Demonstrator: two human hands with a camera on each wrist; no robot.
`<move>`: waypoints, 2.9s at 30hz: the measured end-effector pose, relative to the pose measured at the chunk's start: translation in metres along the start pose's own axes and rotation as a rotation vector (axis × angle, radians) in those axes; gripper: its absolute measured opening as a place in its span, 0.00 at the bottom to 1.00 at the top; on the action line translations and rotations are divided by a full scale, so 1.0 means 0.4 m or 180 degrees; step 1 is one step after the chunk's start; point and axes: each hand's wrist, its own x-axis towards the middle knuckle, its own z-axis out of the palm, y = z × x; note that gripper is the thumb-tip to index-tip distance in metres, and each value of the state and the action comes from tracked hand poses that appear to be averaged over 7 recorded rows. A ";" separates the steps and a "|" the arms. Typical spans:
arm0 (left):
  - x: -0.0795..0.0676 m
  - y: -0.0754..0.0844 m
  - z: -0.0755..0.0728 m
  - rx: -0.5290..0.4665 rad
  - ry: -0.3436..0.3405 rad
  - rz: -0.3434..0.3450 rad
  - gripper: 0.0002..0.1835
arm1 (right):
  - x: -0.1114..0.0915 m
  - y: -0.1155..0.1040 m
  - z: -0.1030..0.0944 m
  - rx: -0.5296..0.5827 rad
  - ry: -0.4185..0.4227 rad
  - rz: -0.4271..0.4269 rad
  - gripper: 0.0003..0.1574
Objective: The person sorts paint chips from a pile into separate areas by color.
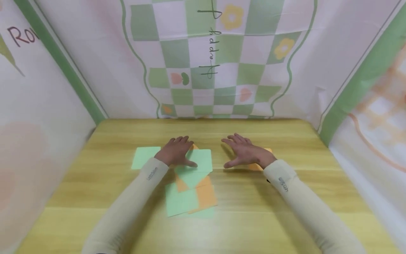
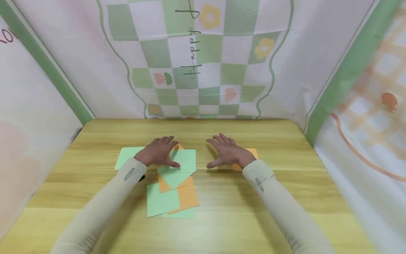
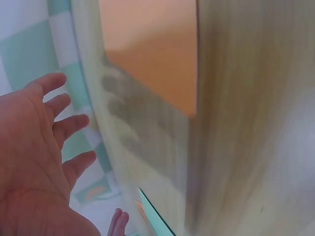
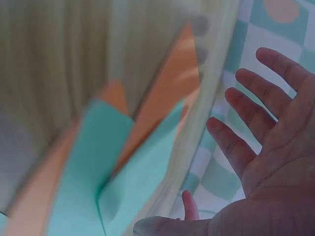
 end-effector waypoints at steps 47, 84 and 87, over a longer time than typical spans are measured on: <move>-0.031 -0.056 0.043 0.0081 -0.0052 0.0144 0.55 | 0.080 -0.115 0.065 -0.0328 -0.0164 -0.0180 0.63; -0.043 -0.062 0.034 -0.0055 -0.0011 0.0221 0.55 | 0.075 -0.120 0.074 -0.0099 0.0125 -0.0290 0.62; -0.051 -0.071 0.033 -0.0012 -0.0023 0.0223 0.56 | 0.080 -0.132 0.073 -0.0060 0.0129 -0.0311 0.61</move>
